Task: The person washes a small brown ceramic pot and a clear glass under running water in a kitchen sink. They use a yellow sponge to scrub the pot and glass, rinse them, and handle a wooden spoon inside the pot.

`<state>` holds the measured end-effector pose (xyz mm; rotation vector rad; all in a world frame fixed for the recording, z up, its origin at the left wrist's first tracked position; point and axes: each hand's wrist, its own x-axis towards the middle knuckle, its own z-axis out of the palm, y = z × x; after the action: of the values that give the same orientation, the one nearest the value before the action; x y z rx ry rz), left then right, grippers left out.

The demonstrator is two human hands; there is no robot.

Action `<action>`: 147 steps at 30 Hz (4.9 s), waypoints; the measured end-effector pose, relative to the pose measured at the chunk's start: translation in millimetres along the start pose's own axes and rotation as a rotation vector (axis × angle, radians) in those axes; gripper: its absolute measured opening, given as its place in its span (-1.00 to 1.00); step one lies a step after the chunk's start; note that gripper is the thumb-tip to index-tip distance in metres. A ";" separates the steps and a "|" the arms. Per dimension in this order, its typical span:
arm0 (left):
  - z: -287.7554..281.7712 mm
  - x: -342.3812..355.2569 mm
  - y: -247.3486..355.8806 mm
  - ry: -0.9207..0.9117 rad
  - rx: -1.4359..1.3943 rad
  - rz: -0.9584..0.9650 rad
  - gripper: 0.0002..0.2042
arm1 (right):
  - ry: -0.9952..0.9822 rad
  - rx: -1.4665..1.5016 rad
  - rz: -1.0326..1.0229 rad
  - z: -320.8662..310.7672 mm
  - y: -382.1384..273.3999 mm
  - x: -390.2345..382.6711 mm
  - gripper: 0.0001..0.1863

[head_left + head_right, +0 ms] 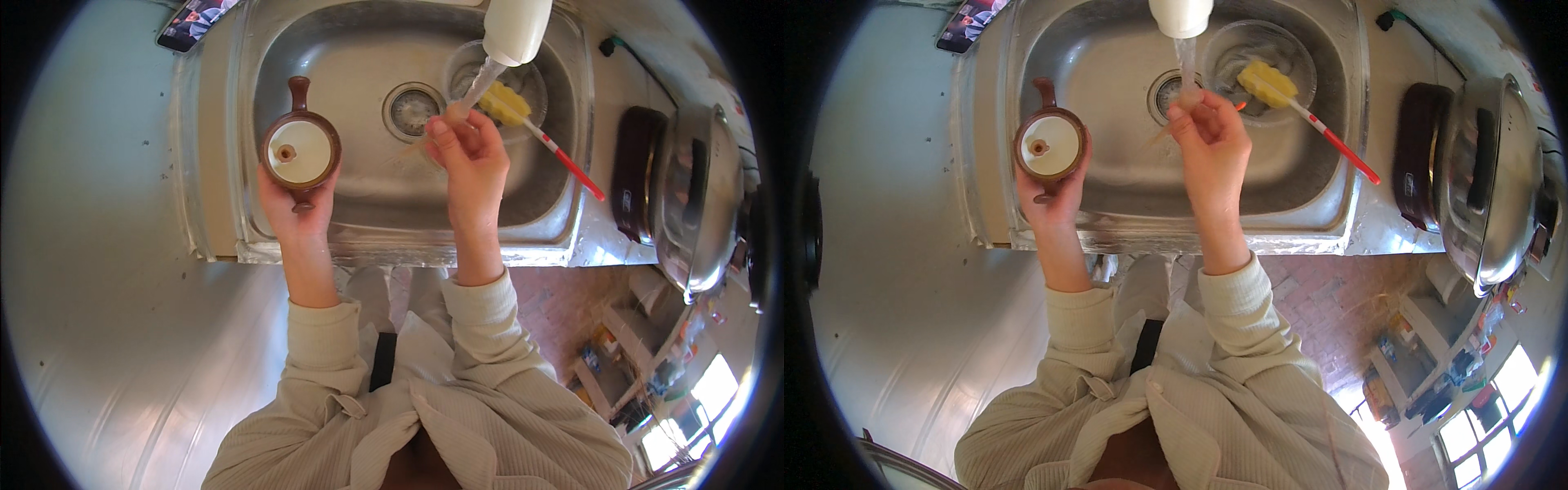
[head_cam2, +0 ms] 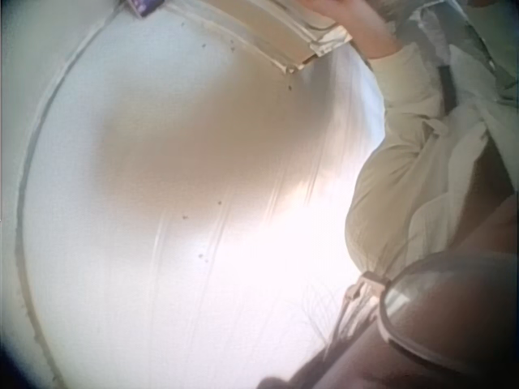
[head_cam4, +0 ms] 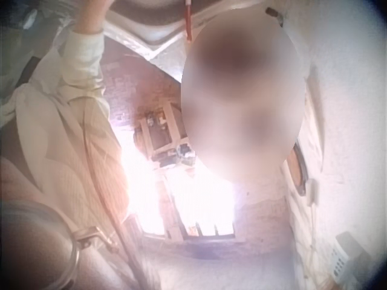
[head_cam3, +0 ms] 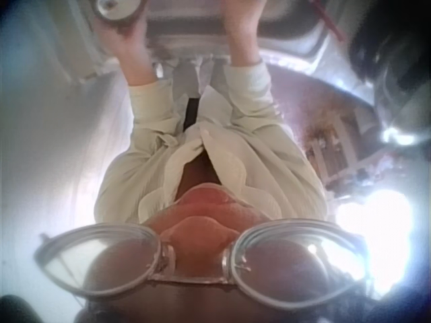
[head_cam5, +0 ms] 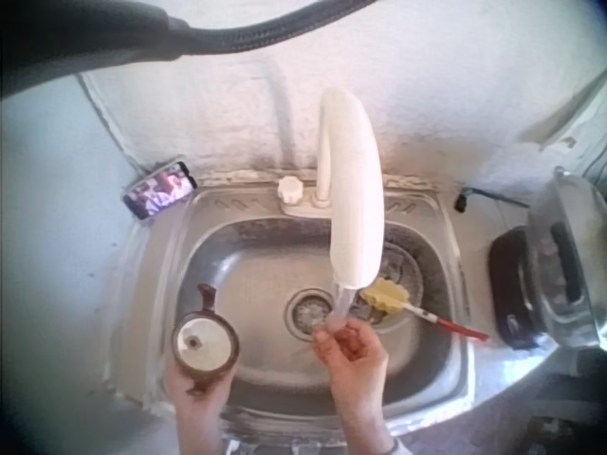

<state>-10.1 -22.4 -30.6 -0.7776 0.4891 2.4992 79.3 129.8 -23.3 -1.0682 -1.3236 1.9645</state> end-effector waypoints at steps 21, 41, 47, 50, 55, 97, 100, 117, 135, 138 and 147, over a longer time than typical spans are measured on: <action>34.8 15.3 -106.0 0.037 0.200 -0.440 -0.60 | 0.000 -0.181 0.083 -11.5 -24.5 34.1 -0.51; 21.0 44.1 -135.0 -0.323 0.047 -0.718 -0.65 | -0.022 -0.428 -0.131 -35.8 -28.9 42.0 -0.76; 32.7 12.8 -130.4 -0.147 0.139 -0.445 -0.62 | -0.026 -0.227 0.010 -33.0 -30.3 39.2 -0.77; 24.9 21.2 -117.7 -0.521 0.027 -0.487 -0.64 | -0.080 -0.201 -0.059 -20.2 -35.5 32.3 -0.79; 26.6 13.9 -111.8 -0.172 0.021 -0.507 -0.65 | -0.073 -0.248 -0.041 -14.8 -43.6 21.6 -0.80; 38.4 -4.3 -101.3 -0.550 0.621 -0.099 -0.75 | 0.120 0.772 0.493 -7.4 -21.0 1.6 -0.85; 37.9 -3.4 -91.6 -0.555 0.718 -0.077 -0.76 | -0.157 0.984 0.540 -26.3 6.7 5.3 -0.87; 24.2 19.9 -80.3 -0.274 0.207 -0.371 -0.59 | 0.053 0.230 0.141 -12.0 -38.7 -3.6 -0.64; 48.8 35.9 -17.3 -0.464 0.196 -0.176 -0.67 | -0.067 -0.705 -0.337 21.4 -33.7 46.0 -0.67; 49.7 35.6 -15.0 -0.495 0.074 -0.313 -0.65 | -0.103 -0.798 -0.124 28.2 -46.3 44.7 -0.67; 53.3 34.7 -10.6 -0.304 0.340 -0.120 -0.64 | -0.151 -0.609 -0.310 19.1 -39.4 26.1 -0.84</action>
<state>-52.6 22.3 -12.2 -0.2813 0.7078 2.2824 49.2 155.2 9.0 -0.9002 -2.1107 1.4646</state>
